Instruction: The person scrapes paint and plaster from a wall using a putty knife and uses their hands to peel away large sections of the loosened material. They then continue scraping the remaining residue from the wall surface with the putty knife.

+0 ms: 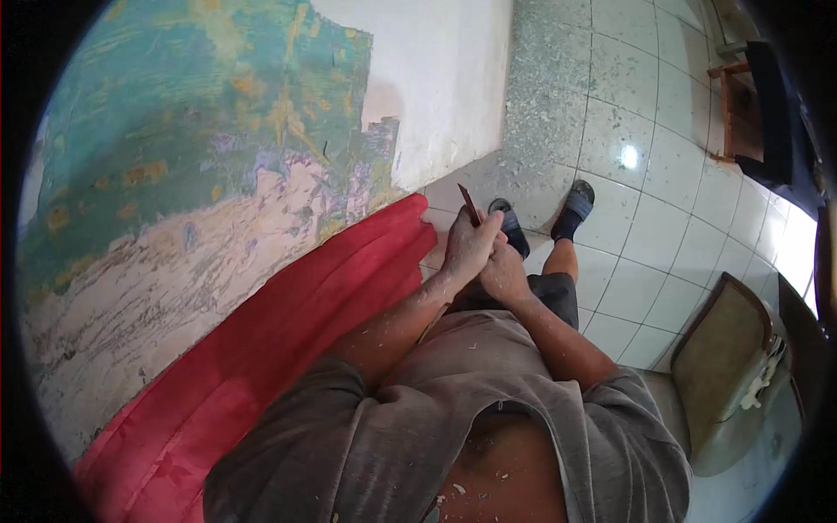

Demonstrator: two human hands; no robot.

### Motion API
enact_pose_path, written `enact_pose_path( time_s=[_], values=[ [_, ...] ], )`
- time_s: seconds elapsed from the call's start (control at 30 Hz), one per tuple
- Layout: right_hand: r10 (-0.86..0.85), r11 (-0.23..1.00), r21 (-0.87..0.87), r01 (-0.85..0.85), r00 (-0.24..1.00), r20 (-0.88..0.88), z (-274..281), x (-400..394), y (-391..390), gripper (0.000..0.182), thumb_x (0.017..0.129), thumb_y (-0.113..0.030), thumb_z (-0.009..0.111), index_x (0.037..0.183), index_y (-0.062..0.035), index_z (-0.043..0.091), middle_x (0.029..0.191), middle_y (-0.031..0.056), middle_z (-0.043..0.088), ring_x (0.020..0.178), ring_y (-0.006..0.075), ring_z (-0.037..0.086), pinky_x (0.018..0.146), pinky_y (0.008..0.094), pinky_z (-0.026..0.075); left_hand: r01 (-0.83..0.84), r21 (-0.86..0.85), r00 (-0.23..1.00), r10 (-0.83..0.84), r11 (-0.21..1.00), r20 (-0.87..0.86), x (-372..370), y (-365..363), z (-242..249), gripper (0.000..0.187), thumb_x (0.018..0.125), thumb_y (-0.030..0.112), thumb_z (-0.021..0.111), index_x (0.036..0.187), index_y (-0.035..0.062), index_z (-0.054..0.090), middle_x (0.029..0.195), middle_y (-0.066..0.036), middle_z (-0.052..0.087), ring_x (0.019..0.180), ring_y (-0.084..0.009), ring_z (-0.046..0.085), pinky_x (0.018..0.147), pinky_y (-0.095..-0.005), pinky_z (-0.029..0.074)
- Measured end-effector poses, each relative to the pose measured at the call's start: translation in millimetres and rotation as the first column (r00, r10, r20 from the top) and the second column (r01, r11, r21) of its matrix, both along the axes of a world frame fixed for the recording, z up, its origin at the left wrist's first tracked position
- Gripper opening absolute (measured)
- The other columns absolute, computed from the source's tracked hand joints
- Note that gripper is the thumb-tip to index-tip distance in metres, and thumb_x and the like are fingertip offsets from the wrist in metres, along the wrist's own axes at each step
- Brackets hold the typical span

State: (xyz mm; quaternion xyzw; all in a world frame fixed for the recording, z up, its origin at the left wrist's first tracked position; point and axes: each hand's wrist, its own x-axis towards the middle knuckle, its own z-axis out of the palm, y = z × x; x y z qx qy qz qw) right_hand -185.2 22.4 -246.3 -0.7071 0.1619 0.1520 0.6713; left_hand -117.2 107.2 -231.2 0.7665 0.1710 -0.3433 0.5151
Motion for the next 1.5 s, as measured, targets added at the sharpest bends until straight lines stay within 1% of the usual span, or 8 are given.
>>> enact_pose_path(
  time_s=[0.13,0.2,0.43,0.67,0.87,1.23,1.3,1.5],
  values=[
    [0.197,0.978,0.085,-0.188,0.975,-0.105,73,2,-43,0.045,0.093,-0.03,0.056,0.127,0.0003,0.05,0.101,0.0295,0.064,0.101,0.0461,0.062,0.084,0.0462,0.049,0.042,-0.212,0.999,-0.038,0.976,0.026,-5,-7,61,0.023,0.102,0.026,0.048,0.096,0.004,0.049,0.086,-0.01,0.068,0.075,-0.0147,0.063,0.068,-0.0329,0.05],
    [0.235,0.969,0.089,-0.231,0.972,-0.027,98,3,-52,0.049,0.094,-0.03,0.056,0.133,-0.0006,0.046,0.101,0.0297,0.063,0.102,0.0457,0.062,0.085,0.0455,0.049,-0.238,-0.571,0.966,0.252,0.786,-0.055,-8,-10,79,0.032,0.103,0.037,0.05,0.106,0.0044,0.048,0.095,-0.014,0.068,0.081,-0.0164,0.065,0.068,-0.031,0.053],
    [0.179,0.941,0.264,-0.21,0.974,0.136,170,14,-62,0.056,0.101,-0.032,0.052,0.144,0.0001,0.036,0.114,0.028,0.061,0.106,0.043,0.063,0.089,0.0426,0.049,-0.236,-0.8,0.963,0.241,0.552,-0.118,4,-12,132,0.048,0.098,0.05,0.054,0.109,0.0041,0.043,0.111,-0.019,0.061,0.116,-0.0296,0.059,0.102,-0.0473,0.046],
    [0.282,0.896,0.324,-0.305,0.952,0.117,178,14,-63,0.045,0.104,-0.028,0.047,0.142,-0.0044,0.045,0.124,0.0261,0.057,0.111,0.0426,0.059,0.091,0.0422,0.049,-0.417,-0.612,0.907,0.348,0.673,-0.235,-3,-18,166,0.031,0.098,0.033,0.055,0.094,0.0075,0.037,0.071,-0.013,0.057,0.065,-0.0243,0.064,0.067,-0.0409,0.059],
    [0.23,0.912,0.29,-0.291,0.947,0.226,181,31,-61,0.045,0.103,-0.026,0.047,0.142,-0.0044,0.044,0.128,0.0253,0.054,0.116,0.0422,0.053,0.1,0.0462,0.041,-0.503,-0.541,0.859,0.461,0.675,-0.223,9,-30,177,0.025,0.098,0.027,0.052,0.092,0.0084,0.038,0.066,-0.009,0.052,0.058,-0.0192,0.057,0.059,-0.0364,0.055],
    [0.214,0.932,0.229,-0.279,0.938,0.273,182,30,-58,0.047,0.103,-0.023,0.047,0.143,-0.0012,0.043,0.142,0.0272,0.043,0.133,0.0435,0.042,0.11,0.0441,0.033,-0.296,-0.526,0.953,0.285,0.797,-0.104,9,-20,168,0.039,0.101,0.051,0.039,0.095,0.0119,0.043,0.065,-0.007,0.052,0.062,-0.0242,0.059,0.067,-0.0414,0.053],
    [0.222,0.924,0.252,-0.288,0.94,0.259,186,28,-58,0.048,0.103,-0.024,0.047,0.146,-0.0032,0.042,0.143,0.0275,0.042,0.133,0.0415,0.042,0.109,0.0433,0.034,-0.508,-0.641,0.845,0.477,0.576,-0.241,-6,-27,171,0.059,0.098,0.068,0.027,0.098,0.0115,0.044,0.07,-0.009,0.054,0.069,-0.0287,0.06,0.075,-0.0456,0.053],
    [0.157,0.912,0.36,-0.195,0.979,0.132,191,15,-59,0.048,0.104,-0.025,0.046,0.148,-0.0064,0.04,0.144,0.0256,0.041,0.13,0.0393,0.047,0.107,0.0403,0.036,-0.535,-0.645,0.842,0.41,0.546,-0.351,-18,-25,170,0.069,0.093,0.077,0.02,0.099,0.0124,0.044,0.077,-0.013,0.059,0.075,-0.0305,0.061,0.081,-0.0488,0.053]
  ],
)
